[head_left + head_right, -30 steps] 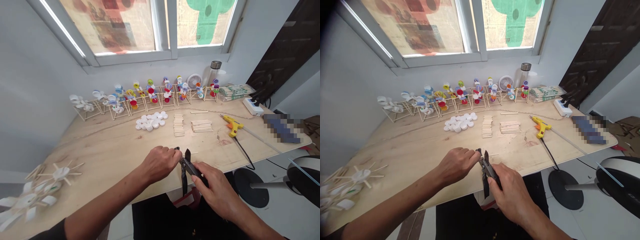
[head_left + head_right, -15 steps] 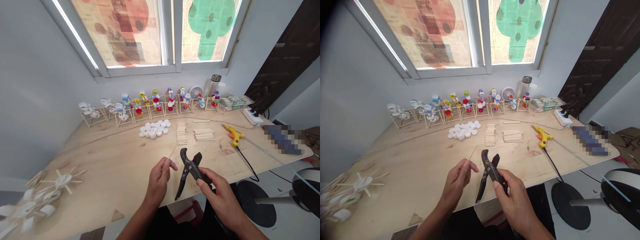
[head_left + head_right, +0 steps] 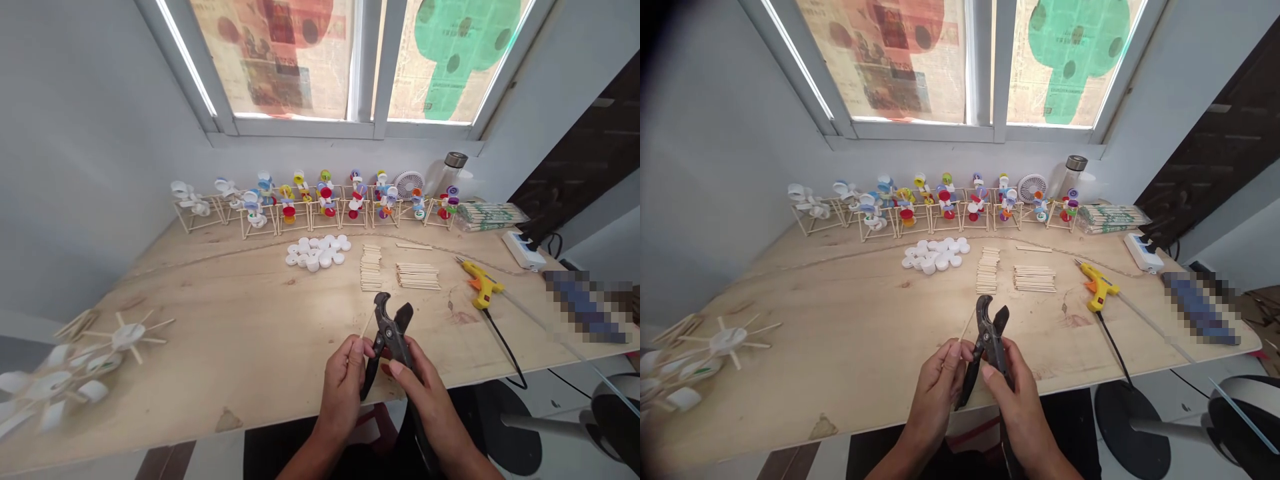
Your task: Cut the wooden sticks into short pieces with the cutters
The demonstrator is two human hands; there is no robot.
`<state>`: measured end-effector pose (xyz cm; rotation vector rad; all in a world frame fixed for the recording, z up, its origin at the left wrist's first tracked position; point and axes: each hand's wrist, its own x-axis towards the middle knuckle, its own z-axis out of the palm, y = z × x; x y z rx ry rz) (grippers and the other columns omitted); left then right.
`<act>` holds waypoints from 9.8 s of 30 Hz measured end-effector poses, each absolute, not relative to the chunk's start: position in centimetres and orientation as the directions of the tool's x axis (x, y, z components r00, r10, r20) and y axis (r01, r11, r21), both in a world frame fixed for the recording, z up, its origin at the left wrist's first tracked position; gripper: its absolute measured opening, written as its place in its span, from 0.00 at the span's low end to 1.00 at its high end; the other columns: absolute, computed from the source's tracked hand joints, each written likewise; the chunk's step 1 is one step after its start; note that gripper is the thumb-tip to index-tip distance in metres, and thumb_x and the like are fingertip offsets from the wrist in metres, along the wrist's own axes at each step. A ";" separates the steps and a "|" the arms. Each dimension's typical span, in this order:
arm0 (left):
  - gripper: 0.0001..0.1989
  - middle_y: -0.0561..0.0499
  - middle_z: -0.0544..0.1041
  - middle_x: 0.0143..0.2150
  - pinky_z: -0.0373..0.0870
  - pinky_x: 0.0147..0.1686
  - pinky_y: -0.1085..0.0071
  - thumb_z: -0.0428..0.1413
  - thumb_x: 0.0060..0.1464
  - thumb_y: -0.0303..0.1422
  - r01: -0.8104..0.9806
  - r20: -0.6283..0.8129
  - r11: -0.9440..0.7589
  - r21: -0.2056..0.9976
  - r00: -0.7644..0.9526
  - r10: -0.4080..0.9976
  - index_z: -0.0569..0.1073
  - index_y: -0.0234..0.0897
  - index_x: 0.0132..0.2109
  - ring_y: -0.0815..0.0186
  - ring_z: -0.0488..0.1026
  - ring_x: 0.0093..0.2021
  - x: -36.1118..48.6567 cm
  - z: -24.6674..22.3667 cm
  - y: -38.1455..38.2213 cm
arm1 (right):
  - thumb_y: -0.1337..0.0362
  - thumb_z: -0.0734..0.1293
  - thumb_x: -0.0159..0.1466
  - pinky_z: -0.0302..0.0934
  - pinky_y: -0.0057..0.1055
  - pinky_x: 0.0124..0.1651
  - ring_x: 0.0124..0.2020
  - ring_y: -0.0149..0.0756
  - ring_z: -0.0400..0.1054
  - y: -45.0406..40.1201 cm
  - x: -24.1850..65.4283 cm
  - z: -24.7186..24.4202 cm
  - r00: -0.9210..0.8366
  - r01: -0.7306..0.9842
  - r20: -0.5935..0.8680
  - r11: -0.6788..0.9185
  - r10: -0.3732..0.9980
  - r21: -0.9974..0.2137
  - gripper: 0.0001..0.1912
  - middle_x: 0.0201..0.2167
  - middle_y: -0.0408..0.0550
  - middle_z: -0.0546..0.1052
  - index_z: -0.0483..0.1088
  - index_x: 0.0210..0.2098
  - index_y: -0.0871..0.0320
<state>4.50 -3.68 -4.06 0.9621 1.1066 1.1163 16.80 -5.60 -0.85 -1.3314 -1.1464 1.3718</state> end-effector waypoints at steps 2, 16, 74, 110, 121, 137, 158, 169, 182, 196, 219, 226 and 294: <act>0.18 0.60 0.53 0.15 0.45 0.15 0.78 0.44 0.56 0.46 -0.169 -0.168 0.180 0.969 0.084 0.982 0.64 0.36 0.29 0.75 0.46 0.16 4.7 -3.8 -3.6 | 0.55 0.64 0.59 0.52 0.40 0.57 0.54 0.43 0.60 -6.1 16.4 -1.5 -0.021 0.012 -0.226 -0.226 0.974 -0.974 0.20 0.50 0.49 0.70 0.67 0.49 0.55; 0.17 0.60 0.53 0.13 0.59 0.20 0.77 0.47 0.54 0.45 -0.210 -0.232 0.275 0.938 0.208 0.950 0.66 0.35 0.29 0.71 0.61 0.18 5.3 -2.6 -3.2 | 0.57 0.67 0.56 0.55 0.40 0.53 0.49 0.45 0.64 -7.0 17.3 -3.3 -0.045 -0.348 -0.387 -0.378 0.921 -0.858 0.20 0.48 0.50 0.72 0.70 0.47 0.56; 0.12 0.53 0.71 0.23 0.54 0.23 0.76 0.40 0.59 0.33 0.735 0.071 -0.325 0.595 0.355 0.932 0.66 0.38 0.34 0.69 0.67 0.23 2.3 -1.6 -1.2 | 0.61 0.58 0.59 0.55 0.28 0.31 0.27 0.35 0.65 -5.9 18.4 -0.4 -0.129 0.730 -0.333 -0.138 0.934 -0.670 0.08 0.23 0.42 0.70 0.66 0.35 0.57; 0.09 0.53 0.71 0.25 0.53 0.21 0.73 0.45 0.55 0.25 0.878 0.203 -0.411 0.246 0.368 0.907 0.69 0.37 0.39 0.68 0.66 0.23 3.0 -2.0 -1.6 | 0.61 0.59 0.58 0.56 0.29 0.33 0.27 0.37 0.67 -5.9 18.1 -1.1 -0.102 0.759 -0.272 -0.102 0.957 -0.642 0.08 0.23 0.43 0.72 0.66 0.33 0.57; 0.12 0.52 0.75 0.30 0.59 0.26 0.75 0.41 0.59 0.33 0.765 0.102 -0.328 0.554 0.329 0.939 0.68 0.38 0.42 0.67 0.71 0.28 2.8 -2.1 -1.0 | 0.62 0.57 0.59 0.55 0.28 0.31 0.26 0.35 0.66 -5.4 18.3 -1.6 -0.106 0.762 -0.252 -0.084 0.962 -0.642 0.08 0.23 0.44 0.72 0.66 0.31 0.58; 0.14 0.56 0.62 0.22 0.55 0.24 0.76 0.44 0.56 0.38 0.445 0.008 -0.218 0.868 0.427 0.904 0.68 0.35 0.31 0.71 0.58 0.23 2.5 -1.2 4.0 | 0.62 0.59 0.58 0.50 0.26 0.28 0.25 0.34 0.66 -2.6 18.7 -2.3 -0.058 0.785 -0.204 -0.081 0.977 -0.614 0.05 0.21 0.42 0.71 0.62 0.29 0.56; 0.14 0.55 0.63 0.22 0.56 0.24 0.76 0.44 0.54 0.39 0.450 -0.025 -0.193 0.872 0.433 0.901 0.66 0.36 0.28 0.71 0.58 0.23 2.9 -1.8 5.4 | 0.61 0.62 0.55 0.50 0.24 0.28 0.26 0.32 0.66 -1.6 18.6 -2.9 -0.030 0.754 -0.248 -0.141 0.968 -0.642 0.05 0.24 0.43 0.73 0.62 0.28 0.56; 0.13 0.56 0.66 0.21 0.58 0.24 0.76 0.43 0.55 0.40 0.500 0.030 -0.253 0.828 0.410 0.911 0.66 0.37 0.31 0.69 0.64 0.23 3.6 -3.1 5.6 | 0.62 0.59 0.57 0.42 0.28 0.26 0.28 0.37 0.68 -1.4 18.3 -4.1 0.026 0.880 -0.229 -0.131 0.973 -0.456 0.06 0.27 0.47 0.76 0.65 0.31 0.57; 0.13 0.51 0.73 0.26 0.59 0.26 0.73 0.43 0.55 0.39 0.629 0.083 -0.296 0.719 0.345 0.935 0.69 0.38 0.36 0.66 0.68 0.26 3.3 -2.5 3.7 | 0.60 0.61 0.57 0.48 0.27 0.29 0.31 0.37 0.69 -2.0 18.6 -3.0 -0.025 0.819 -0.225 -0.109 0.974 -0.563 0.08 0.29 0.46 0.76 0.67 0.32 0.57; 0.19 0.62 0.50 0.14 0.40 0.15 0.79 0.45 0.54 0.46 0.240 -0.334 0.235 0.942 0.595 0.731 0.66 0.33 0.33 0.76 0.42 0.15 2.4 -0.9 4.5 | 0.61 0.61 0.57 0.51 0.25 0.31 0.30 0.34 0.67 -2.5 19.3 -2.3 -0.101 0.744 -0.232 -0.081 0.968 -0.663 0.07 0.27 0.44 0.75 0.66 0.32 0.57; 0.13 0.53 0.66 0.22 0.56 0.24 0.75 0.42 0.56 0.36 0.611 -0.028 -0.299 0.733 0.466 0.884 0.66 0.37 0.29 0.69 0.62 0.23 3.3 -0.8 3.7 | 0.66 0.59 0.58 0.51 0.25 0.31 0.28 0.33 0.65 -2.5 19.6 -2.0 -0.152 0.683 -0.240 -0.073 0.959 -0.727 0.04 0.26 0.42 0.73 0.64 0.30 0.57; 0.12 0.52 0.68 0.23 0.54 0.24 0.76 0.42 0.57 0.34 0.638 0.019 -0.356 0.682 0.471 0.882 0.66 0.37 0.29 0.69 0.63 0.23 3.3 -1.0 3.5 | 0.65 0.59 0.58 0.50 0.25 0.30 0.27 0.33 0.65 -2.6 19.4 -1.9 -0.128 0.707 -0.264 -0.099 0.956 -0.700 0.05 0.25 0.43 0.73 0.65 0.32 0.57; 0.13 0.51 0.76 0.31 0.61 0.26 0.76 0.39 0.60 0.33 0.773 0.243 -0.483 0.411 0.417 0.876 0.68 0.38 0.42 0.68 0.72 0.29 2.9 -3.4 2.4 | 0.62 0.60 0.58 0.50 0.25 0.29 0.26 0.33 0.66 -3.1 18.5 -2.9 -0.046 0.728 -0.219 -0.118 0.975 -0.675 0.05 0.23 0.42 0.72 0.64 0.29 0.56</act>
